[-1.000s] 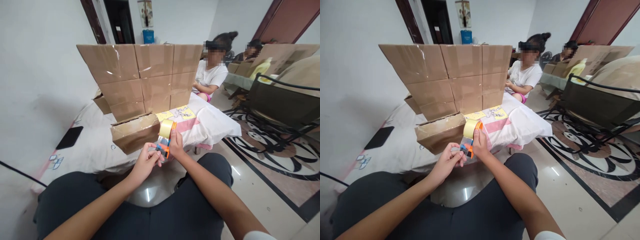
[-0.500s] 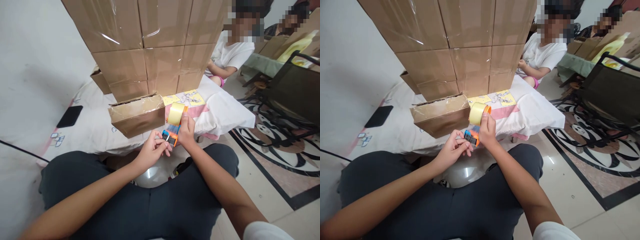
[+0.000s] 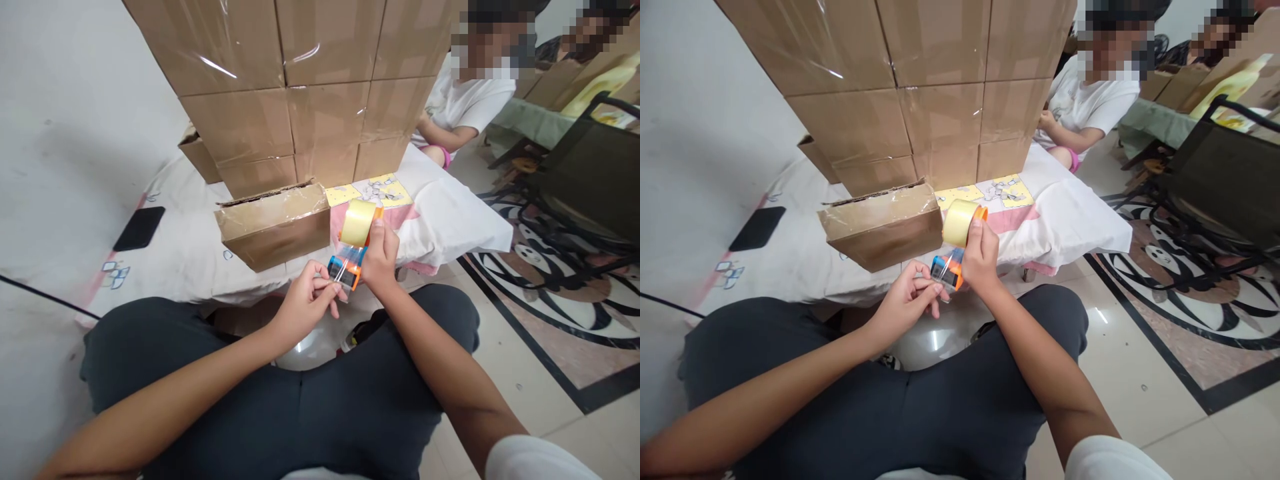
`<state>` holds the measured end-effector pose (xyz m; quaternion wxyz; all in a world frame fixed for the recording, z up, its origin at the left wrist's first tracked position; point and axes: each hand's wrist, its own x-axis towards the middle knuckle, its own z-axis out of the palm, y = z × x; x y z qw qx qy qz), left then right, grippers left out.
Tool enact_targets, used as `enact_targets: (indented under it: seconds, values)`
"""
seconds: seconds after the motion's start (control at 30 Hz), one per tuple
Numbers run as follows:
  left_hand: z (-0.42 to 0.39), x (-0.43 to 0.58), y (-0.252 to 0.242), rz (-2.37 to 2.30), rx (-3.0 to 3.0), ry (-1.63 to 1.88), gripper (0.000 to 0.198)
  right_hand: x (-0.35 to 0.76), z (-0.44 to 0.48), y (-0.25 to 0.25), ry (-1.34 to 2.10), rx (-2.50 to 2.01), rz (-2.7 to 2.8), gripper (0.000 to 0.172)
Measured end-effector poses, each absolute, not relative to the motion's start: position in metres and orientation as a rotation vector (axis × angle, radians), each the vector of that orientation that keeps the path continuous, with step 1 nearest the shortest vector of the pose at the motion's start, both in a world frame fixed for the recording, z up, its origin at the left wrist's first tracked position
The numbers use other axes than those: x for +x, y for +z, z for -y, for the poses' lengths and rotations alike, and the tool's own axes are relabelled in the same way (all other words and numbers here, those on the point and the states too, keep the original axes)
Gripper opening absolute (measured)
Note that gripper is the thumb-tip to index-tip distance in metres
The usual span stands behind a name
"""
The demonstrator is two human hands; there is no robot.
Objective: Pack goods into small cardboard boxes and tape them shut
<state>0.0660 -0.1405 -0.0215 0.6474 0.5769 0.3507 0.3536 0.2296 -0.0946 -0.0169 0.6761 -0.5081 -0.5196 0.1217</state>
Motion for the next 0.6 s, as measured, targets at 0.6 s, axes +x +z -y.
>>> enact_targets:
  seconds: [0.6]
  values:
    - [0.134,0.065,-0.028,-0.736,1.111,0.773,0.046,0.225,0.097,-0.021,0.317,-1.179,1.119,0.051]
